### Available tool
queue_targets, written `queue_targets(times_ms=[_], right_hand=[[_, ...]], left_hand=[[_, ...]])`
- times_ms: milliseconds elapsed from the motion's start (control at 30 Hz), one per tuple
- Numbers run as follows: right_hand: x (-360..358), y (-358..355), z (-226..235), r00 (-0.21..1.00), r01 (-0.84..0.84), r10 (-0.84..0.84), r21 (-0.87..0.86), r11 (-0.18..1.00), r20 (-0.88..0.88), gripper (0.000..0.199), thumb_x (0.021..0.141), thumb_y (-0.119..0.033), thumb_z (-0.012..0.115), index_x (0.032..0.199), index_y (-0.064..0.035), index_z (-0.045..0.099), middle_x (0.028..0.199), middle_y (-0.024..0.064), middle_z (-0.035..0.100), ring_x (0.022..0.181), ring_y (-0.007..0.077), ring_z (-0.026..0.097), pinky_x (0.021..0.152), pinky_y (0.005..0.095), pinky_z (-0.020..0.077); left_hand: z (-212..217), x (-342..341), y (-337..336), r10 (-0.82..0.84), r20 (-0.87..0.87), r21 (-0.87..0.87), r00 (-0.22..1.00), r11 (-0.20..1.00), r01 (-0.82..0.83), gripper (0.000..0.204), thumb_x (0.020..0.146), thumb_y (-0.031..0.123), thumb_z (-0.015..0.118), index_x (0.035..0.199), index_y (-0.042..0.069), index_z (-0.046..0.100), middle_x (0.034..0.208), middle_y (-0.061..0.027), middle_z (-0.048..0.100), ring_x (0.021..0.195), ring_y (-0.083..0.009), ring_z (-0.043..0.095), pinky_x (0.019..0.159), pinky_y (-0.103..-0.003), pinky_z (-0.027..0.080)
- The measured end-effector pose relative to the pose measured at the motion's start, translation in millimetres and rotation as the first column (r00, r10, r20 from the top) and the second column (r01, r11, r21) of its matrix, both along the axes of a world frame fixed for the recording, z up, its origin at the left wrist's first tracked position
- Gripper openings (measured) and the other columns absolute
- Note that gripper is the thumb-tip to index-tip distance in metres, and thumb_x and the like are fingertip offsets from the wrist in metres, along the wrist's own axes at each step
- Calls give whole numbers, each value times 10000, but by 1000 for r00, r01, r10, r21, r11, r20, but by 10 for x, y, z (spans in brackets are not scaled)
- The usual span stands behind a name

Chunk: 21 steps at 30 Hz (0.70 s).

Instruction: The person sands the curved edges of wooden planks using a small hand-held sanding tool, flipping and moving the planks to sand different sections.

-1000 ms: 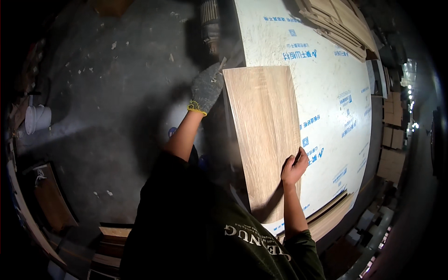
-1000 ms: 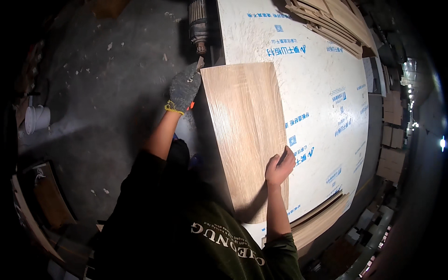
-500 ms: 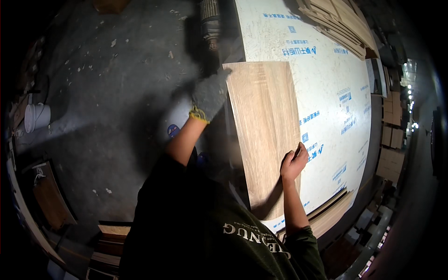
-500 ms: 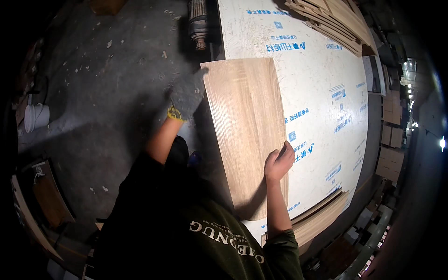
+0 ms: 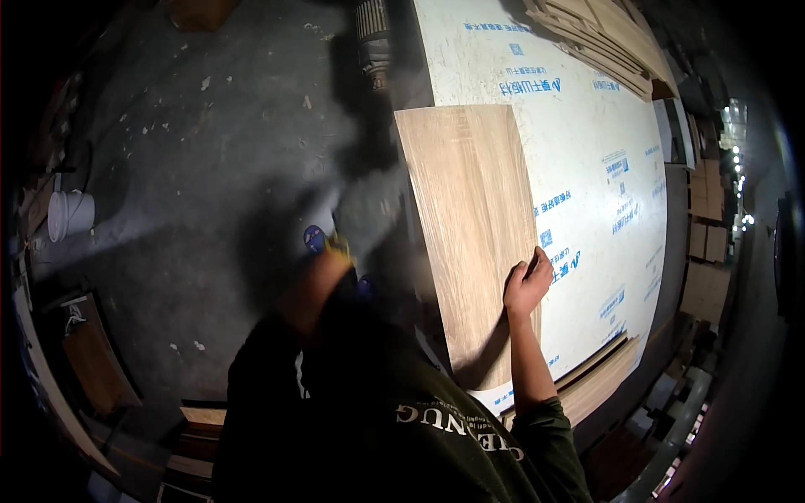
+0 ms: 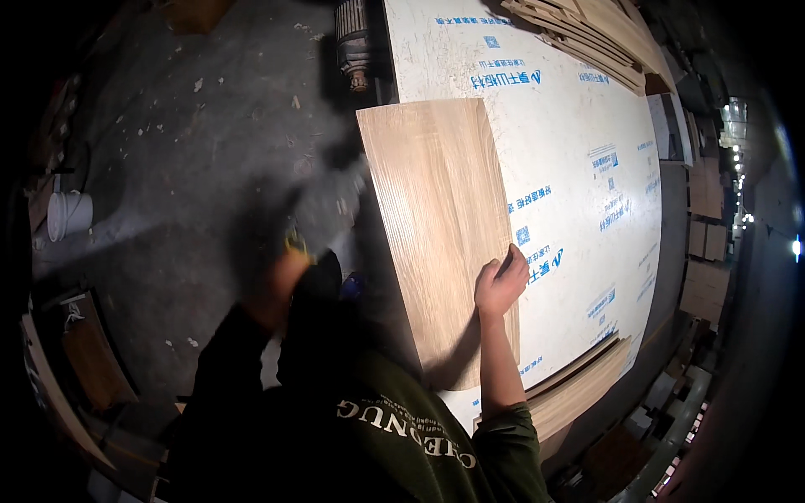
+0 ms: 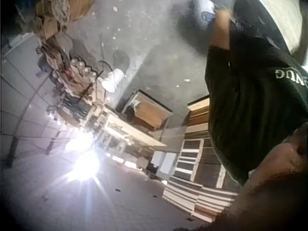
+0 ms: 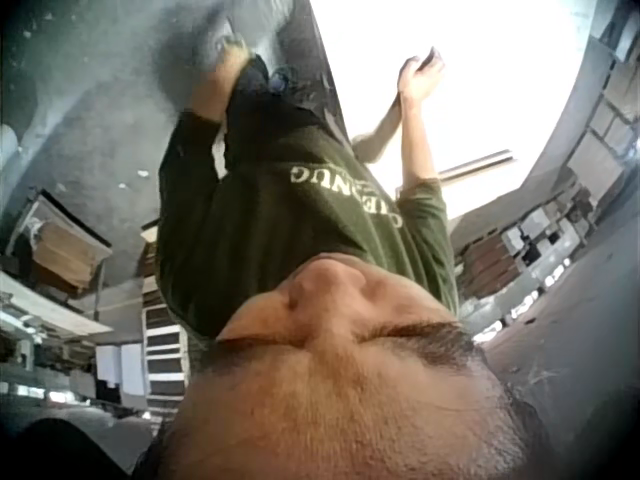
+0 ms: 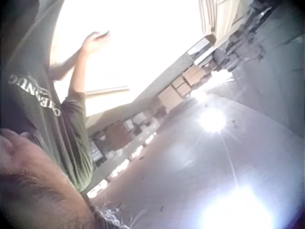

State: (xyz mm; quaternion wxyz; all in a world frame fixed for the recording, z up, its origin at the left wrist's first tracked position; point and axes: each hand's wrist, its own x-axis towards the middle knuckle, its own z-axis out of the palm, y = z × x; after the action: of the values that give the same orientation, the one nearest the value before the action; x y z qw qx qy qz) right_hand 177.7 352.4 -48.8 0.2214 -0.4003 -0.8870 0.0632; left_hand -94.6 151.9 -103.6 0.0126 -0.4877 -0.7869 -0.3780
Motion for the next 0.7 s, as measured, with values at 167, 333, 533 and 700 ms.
queue_targets(times_ms=[167, 333, 533, 700], right_hand=[[-36, -17, -11, 1000, 11, -11, -27, 1000, -6, 430, 792, -118, 547, 1203, 10, 540, 1132, 202, 587, 1066, 378, 521, 967, 462, 380], [-22, -2, -3, 1000, 21, -21, -3, 1000, -5, 428, 790, -122, 548, 1198, 8, 544, 1133, 199, 589, 1068, 375, 526, 967, 459, 381], [4, -3, 44, 1000, 18, -18, 24, 1000, -14, 430, 784, -118, 553, 1193, 11, 547, 1129, 196, 591, 1057, 375, 531, 954, 459, 387], [-47, -23, 0, 999, 13, -13, 1, 1000, -30, 435, 784, -134, 556, 1196, 9, 549, 1118, 199, 592, 1044, 374, 533, 944, 463, 393]], left_hand=[[150, -1016, 448, 331, -339, -31, 881, 932, -362, 357, 873, 164, 539, 1226, 155, 596, 738, -105, 570, 643, -281, 593, 563, -413, 482], [255, -676, 386, 272, -240, -119, 932, 944, -306, 365, 866, 184, 563, 1228, 178, 614, 829, -136, 650, 736, -279, 641, 616, -421, 508], [397, -523, 25, -498, 315, 36, 808, 857, 514, 433, 851, 169, 578, 1283, 180, 593, 847, -91, 663, 776, -252, 648, 694, -404, 521], [374, -892, 348, 105, -378, -95, 920, 984, -151, 445, 848, 133, 557, 1289, 187, 574, 813, -108, 652, 749, -274, 644, 679, -408, 520]])
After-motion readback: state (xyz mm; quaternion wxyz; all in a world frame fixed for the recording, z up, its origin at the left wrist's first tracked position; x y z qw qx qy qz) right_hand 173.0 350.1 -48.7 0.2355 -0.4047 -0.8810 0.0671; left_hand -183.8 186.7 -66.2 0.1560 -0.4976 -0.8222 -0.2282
